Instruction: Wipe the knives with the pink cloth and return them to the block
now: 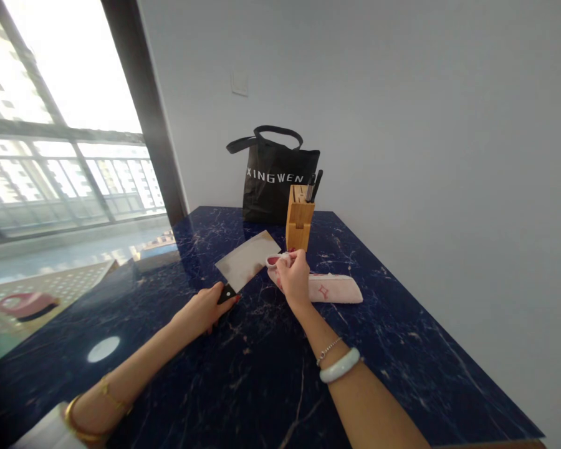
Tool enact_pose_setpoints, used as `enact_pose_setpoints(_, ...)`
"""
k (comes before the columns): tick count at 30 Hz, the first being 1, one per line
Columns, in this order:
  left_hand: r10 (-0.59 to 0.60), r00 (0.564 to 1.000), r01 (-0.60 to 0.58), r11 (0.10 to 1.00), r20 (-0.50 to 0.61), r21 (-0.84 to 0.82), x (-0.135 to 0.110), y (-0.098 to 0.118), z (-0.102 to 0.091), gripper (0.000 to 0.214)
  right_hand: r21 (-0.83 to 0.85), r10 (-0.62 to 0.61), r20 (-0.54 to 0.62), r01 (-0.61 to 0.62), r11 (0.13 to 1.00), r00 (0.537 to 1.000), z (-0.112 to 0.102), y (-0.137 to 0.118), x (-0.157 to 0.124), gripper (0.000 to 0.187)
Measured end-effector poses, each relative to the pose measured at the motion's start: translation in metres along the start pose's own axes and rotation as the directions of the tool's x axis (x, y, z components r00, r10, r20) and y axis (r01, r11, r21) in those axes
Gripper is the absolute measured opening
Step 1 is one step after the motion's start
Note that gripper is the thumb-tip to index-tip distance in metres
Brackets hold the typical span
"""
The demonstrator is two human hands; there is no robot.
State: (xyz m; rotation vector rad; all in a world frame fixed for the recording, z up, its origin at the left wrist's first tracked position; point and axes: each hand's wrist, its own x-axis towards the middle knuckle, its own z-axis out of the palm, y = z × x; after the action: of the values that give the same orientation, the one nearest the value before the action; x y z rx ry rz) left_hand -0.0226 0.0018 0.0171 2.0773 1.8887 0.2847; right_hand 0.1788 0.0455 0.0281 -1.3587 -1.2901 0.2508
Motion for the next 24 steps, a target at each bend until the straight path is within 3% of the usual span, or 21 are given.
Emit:
enact_pose_setpoints(5,0.07,0.995,-0.054,0.978,-0.076,0.202,-0.009,0.006,-0.002,0.037,0.056,-0.049,-0.024,0.05,0.997,0.999,0.003,-0.007,-0.003,0.014)
enact_pose_setpoints(14,0.239,0.969,-0.195,0.894,-0.061,0.405,-0.018,0.016,-0.004,0.032,0.121,-0.231,0.242,0.207,0.971,0.942,0.028,-0.011,-0.016,0.012)
enact_pose_setpoints(21,0.244,0.966,-0.187,0.882,-0.08,0.432,-0.019,0.017,-0.003,0.027,0.203,-0.444,0.393,0.395,0.896,0.805,0.032,-0.03,-0.026,0.011)
enact_pose_setpoints(24,0.238,0.968,-0.18,0.883,-0.083,0.433,-0.022,0.021,-0.003,0.027,0.154,-0.414,0.332,0.384,0.91,0.848,0.032,-0.028,-0.02,0.012)
